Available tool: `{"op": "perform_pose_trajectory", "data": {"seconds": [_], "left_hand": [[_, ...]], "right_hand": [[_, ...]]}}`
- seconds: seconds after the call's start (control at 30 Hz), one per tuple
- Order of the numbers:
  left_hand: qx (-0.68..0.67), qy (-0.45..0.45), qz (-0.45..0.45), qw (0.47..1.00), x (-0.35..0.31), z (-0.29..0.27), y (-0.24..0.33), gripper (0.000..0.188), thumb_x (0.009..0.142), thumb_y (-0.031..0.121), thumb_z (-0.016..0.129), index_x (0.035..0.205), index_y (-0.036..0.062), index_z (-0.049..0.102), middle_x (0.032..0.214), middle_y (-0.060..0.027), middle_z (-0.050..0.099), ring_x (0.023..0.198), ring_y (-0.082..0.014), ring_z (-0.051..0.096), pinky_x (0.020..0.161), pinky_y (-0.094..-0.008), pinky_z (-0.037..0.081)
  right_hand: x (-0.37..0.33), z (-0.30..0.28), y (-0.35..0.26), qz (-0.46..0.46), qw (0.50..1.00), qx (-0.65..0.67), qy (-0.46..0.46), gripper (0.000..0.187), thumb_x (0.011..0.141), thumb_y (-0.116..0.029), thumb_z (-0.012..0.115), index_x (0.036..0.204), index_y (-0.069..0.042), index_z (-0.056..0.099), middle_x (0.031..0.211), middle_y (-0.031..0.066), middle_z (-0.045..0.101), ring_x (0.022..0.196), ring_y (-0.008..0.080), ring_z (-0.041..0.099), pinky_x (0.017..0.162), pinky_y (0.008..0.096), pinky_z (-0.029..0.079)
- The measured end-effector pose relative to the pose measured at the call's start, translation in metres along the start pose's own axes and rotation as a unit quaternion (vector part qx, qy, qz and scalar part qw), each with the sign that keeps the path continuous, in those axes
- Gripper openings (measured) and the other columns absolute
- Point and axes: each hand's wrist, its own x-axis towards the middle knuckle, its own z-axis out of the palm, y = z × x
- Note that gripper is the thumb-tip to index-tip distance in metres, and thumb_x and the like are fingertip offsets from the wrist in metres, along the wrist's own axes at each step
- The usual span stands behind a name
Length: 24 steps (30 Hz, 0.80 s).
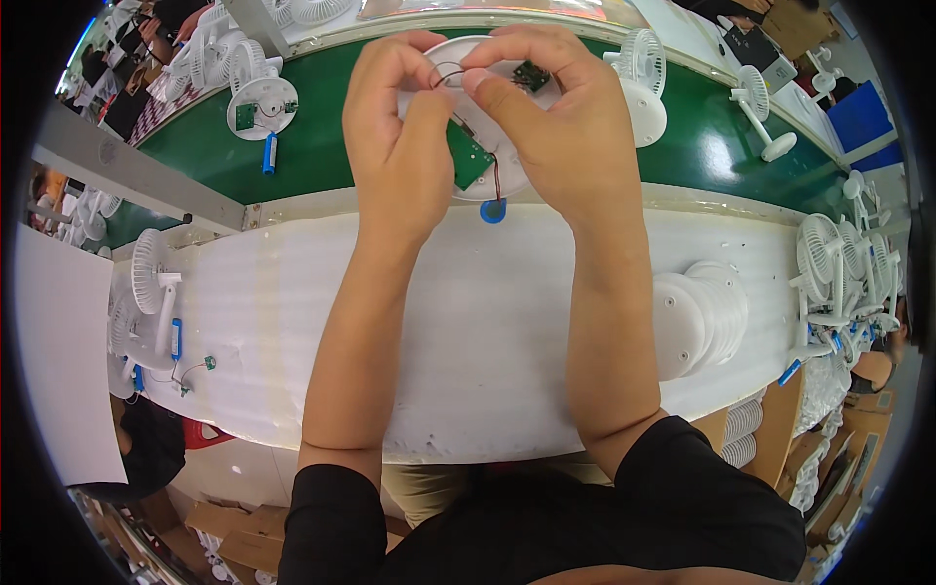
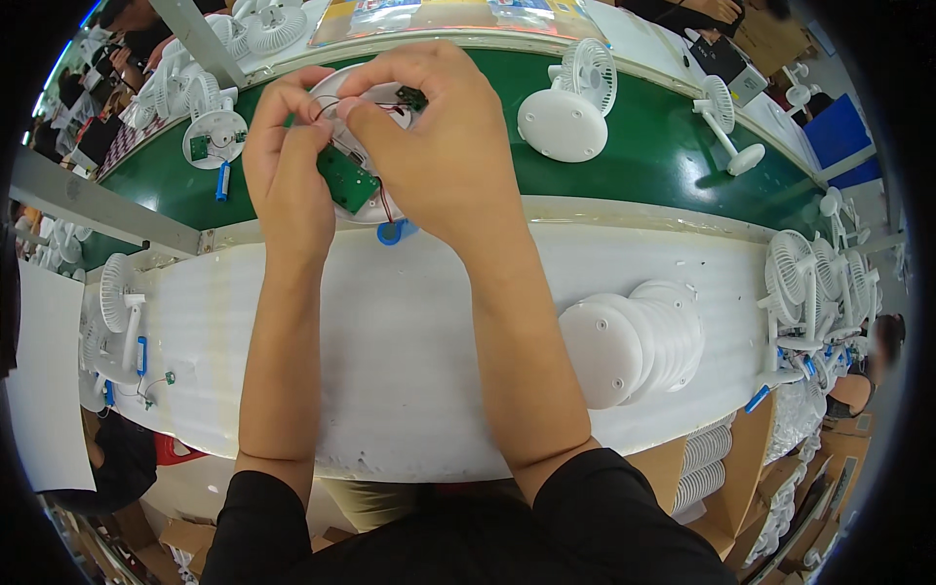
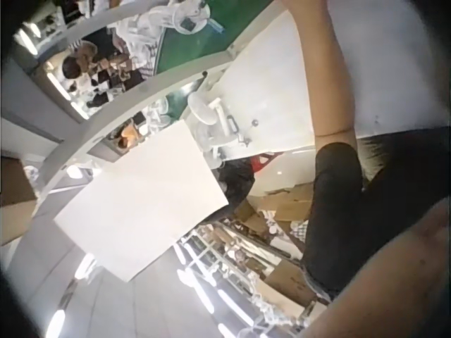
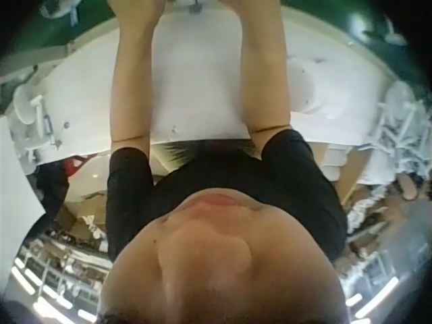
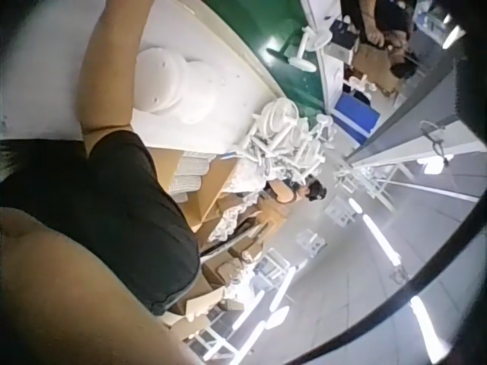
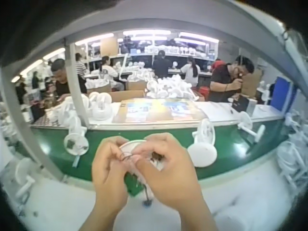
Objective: Assembling small portable electronic fans by connecting the base, motor, and blades.
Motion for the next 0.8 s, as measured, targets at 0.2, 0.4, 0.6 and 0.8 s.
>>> {"op": "perform_pose_trajectory", "data": {"seconds": [0.2, 0.4, 0.6, 0.8], "left_hand": [[-0.128, 0.100, -0.048, 0.986, -0.011, 0.014, 0.002, 0.007, 0.085, -0.003, 0.051, 0.091, 0.0021, 0.049, 0.110, -0.0127, 0.062, 0.091, -0.0135, 0.056, 0.074, -0.0254, 0.046], [-0.026, -0.025, -0.118, 0.992, 0.003, -0.001, 0.010, 0.007, 0.088, -0.003, 0.053, 0.092, 0.0013, 0.056, 0.096, -0.0079, 0.067, 0.068, -0.0042, 0.048, 0.061, -0.0206, 0.039], [0.095, -0.186, -0.128, 0.970, 0.009, -0.026, 0.031, 0.008, 0.091, 0.003, 0.060, 0.098, -0.0008, 0.059, 0.086, -0.0061, 0.070, 0.059, -0.0044, 0.055, 0.055, -0.0209, 0.041], [0.060, -0.127, -0.189, 0.972, 0.014, -0.028, 0.030, 0.011, 0.091, 0.008, 0.065, 0.096, 0.0002, 0.060, 0.086, -0.0075, 0.070, 0.063, -0.0079, 0.062, 0.058, -0.0245, 0.050]], "right_hand": [[-0.004, 0.013, 0.000, -0.027, 0.997, -0.065, 0.026, 0.015, 0.082, -0.004, 0.072, 0.095, -0.005, 0.078, 0.101, 0.0077, 0.064, 0.089, 0.0169, 0.064, 0.077, 0.0292, 0.051], [-0.003, 0.012, 0.000, 0.005, 0.995, -0.063, 0.071, 0.014, 0.079, -0.003, 0.070, 0.090, -0.007, 0.079, 0.094, 0.0098, 0.064, 0.082, 0.0215, 0.064, 0.072, 0.0325, 0.052], [0.004, -0.010, 0.018, -0.043, 0.999, -0.009, -0.027, 0.018, 0.080, -0.002, 0.071, 0.096, -0.006, 0.078, 0.097, 0.0078, 0.064, 0.082, 0.0184, 0.064, 0.073, 0.0288, 0.052], [0.014, -0.013, 0.011, -0.166, 0.974, -0.093, 0.121, 0.019, 0.083, -0.009, 0.072, 0.102, -0.005, 0.073, 0.086, 0.0063, 0.065, 0.074, 0.0155, 0.062, 0.067, 0.0276, 0.050]]}}
